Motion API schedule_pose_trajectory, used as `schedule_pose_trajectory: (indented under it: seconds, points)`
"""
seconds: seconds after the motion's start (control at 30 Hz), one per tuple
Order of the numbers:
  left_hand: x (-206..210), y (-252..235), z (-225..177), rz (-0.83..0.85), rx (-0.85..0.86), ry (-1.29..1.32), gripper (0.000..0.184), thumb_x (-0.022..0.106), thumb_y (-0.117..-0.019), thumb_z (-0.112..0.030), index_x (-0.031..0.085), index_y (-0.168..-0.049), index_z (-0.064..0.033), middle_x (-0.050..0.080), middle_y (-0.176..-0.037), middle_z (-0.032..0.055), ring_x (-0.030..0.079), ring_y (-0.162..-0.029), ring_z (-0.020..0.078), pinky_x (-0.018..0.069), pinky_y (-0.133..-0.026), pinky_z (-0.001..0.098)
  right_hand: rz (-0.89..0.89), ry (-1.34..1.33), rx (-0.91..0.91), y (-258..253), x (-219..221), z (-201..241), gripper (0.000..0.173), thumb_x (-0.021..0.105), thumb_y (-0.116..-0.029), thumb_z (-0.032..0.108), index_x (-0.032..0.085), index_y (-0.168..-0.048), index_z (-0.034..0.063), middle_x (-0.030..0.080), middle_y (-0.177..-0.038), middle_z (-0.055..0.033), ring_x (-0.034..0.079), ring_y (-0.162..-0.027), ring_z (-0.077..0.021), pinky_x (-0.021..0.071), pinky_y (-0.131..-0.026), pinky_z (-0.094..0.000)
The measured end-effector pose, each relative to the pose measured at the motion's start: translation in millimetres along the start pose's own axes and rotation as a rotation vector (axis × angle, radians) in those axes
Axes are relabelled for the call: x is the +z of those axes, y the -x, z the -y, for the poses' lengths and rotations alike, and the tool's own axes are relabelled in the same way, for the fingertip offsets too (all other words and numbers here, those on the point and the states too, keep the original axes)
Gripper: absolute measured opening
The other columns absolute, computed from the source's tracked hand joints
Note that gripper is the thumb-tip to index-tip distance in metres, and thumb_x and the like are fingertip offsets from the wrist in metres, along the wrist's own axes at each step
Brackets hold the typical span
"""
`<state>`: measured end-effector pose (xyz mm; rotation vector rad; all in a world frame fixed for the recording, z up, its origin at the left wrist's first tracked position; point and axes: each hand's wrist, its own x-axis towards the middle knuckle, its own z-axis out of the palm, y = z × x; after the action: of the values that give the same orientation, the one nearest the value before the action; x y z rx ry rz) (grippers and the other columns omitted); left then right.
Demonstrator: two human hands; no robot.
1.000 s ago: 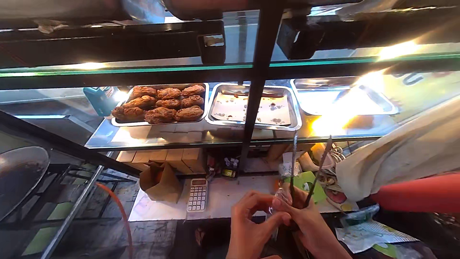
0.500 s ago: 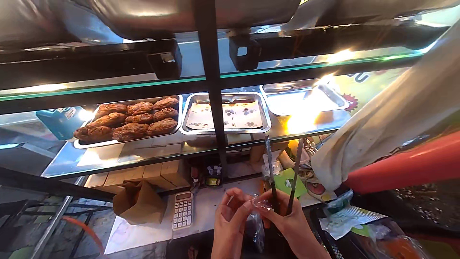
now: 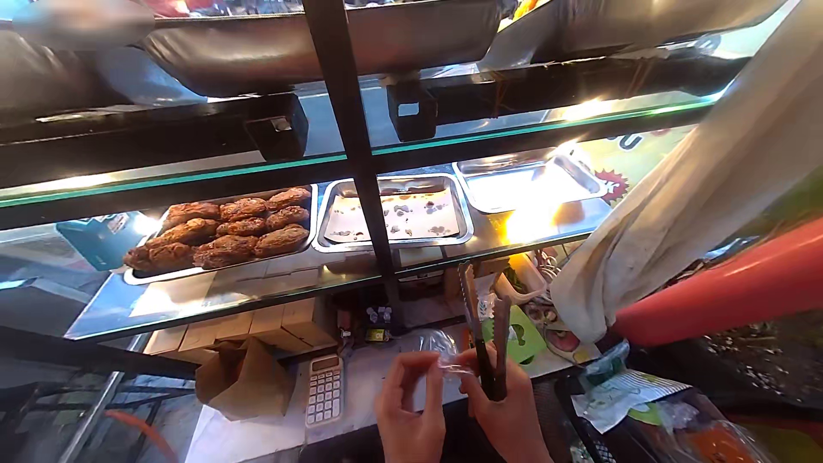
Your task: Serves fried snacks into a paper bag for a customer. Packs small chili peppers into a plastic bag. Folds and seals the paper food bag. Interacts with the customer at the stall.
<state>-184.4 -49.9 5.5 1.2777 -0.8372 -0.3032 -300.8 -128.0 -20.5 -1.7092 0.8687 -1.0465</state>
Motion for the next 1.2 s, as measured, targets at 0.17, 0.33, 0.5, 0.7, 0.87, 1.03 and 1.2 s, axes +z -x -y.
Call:
schedule_pose_trajectory:
  seconds: [0.17, 0.33, 0.5, 0.7, 0.87, 1.03, 1.2]
  points:
    - [-13.2, -1.1, -8.7, 0.154, -0.605, 0.795, 0.026, 0.051, -0.0957, 0.007, 0.047, -0.118, -0.0057, 0.07, -0.093, 0.0121, 0.072, -0.087, 0.0233, 0.0592, -0.09, 0.0425, 0.148, -0.305, 0.212, -3.7, -12.0, 0.0, 0.011, 0.066, -0.0893, 0.003, 0.073, -0.097, 0.0046, 0.069, -0.069, -0.0023, 0.059, -0.046, -0.0075, 0.0509, -0.041, -0.0237]
    - [-23.5, -7.7, -1.2, 0.246, -0.835, 1.186, 0.037, 0.053, -0.0952, -0.001, 0.057, -0.131, -0.0091, 0.074, -0.105, 0.0182, 0.074, -0.094, 0.0287, 0.0596, -0.089, 0.0438, 0.551, -1.111, 0.529, -17.4, -30.9, 17.4, 0.017, 0.058, -0.0928, 0.006, 0.07, -0.097, 0.0182, 0.059, -0.068, 0.0088, 0.045, -0.047, 0.0047, 0.0377, -0.043, -0.0127]
    - [-28.2, -20.6, 8.4, 0.509, -0.444, 0.77, 0.053, 0.076, -0.083, -0.005, 0.051, -0.129, -0.0118, 0.069, -0.106, 0.0072, 0.069, -0.094, 0.0174, 0.0591, -0.083, 0.036, 0.768, -1.402, 0.546, -29.4, -38.9, 13.0, 0.02, 0.059, -0.0951, 0.019, 0.063, -0.114, 0.0153, 0.06, -0.085, 0.0041, 0.049, -0.052, 0.0009, 0.0387, -0.044, -0.0133]
    - [10.3, -21.5, -2.4, -0.025, 0.113, -0.246, 0.035, 0.08, -0.0816, -0.021, 0.055, -0.102, -0.0056, 0.06, -0.07, -0.0073, 0.059, -0.06, -0.0018, 0.0531, -0.056, 0.0148, 0.183, -0.268, -0.036, -20.8, -5.3, 18.6, 0.038, 0.08, -0.0836, 0.014, 0.056, -0.112, 0.005, 0.061, -0.087, 0.0015, 0.057, -0.069, -0.0019, 0.0515, -0.059, -0.0177]
    - [-3.8, -35.6, 7.0, -0.057, 0.317, -0.416, 0.024, 0.086, -0.0802, -0.027, 0.073, -0.094, -0.0125, 0.069, -0.103, 0.0021, 0.066, -0.105, 0.011, 0.0582, -0.089, 0.0247, -0.147, -0.112, 0.008, -25.8, -2.6, 22.7, 0.042, 0.078, -0.091, 0.028, 0.059, -0.118, 0.0024, 0.063, -0.079, 0.0008, 0.057, -0.056, -0.0064, 0.0502, -0.046, -0.0219]
    - [-9.2, -18.7, -10.1, 0.351, -0.148, 0.292, 0.01, 0.067, -0.0972, -0.008, 0.077, -0.098, -0.0091, 0.076, -0.101, 0.0034, 0.072, -0.097, 0.0134, 0.06, -0.09, 0.0318, -0.123, -0.176, 0.082, -28.1, -12.0, 16.4, 0.023, 0.076, -0.0839, 0.011, 0.071, -0.106, 0.0084, 0.071, -0.088, 0.0008, 0.056, -0.053, -0.0042, 0.0475, -0.043, -0.0209]
    - [-26.8, -26.5, -3.8, 0.572, -0.788, 1.074, 0.028, 0.069, -0.0907, -0.025, 0.072, -0.115, -0.0099, 0.071, -0.114, 0.0112, 0.067, -0.107, 0.0228, 0.0531, -0.096, 0.0428, 0.233, -0.763, 0.466, -7.3, -31.5, 43.0, 0.015, 0.07, -0.0946, 0.013, 0.072, -0.109, 0.0095, 0.065, -0.076, 0.0013, 0.047, -0.048, 0.0005, 0.0407, -0.043, -0.0165]
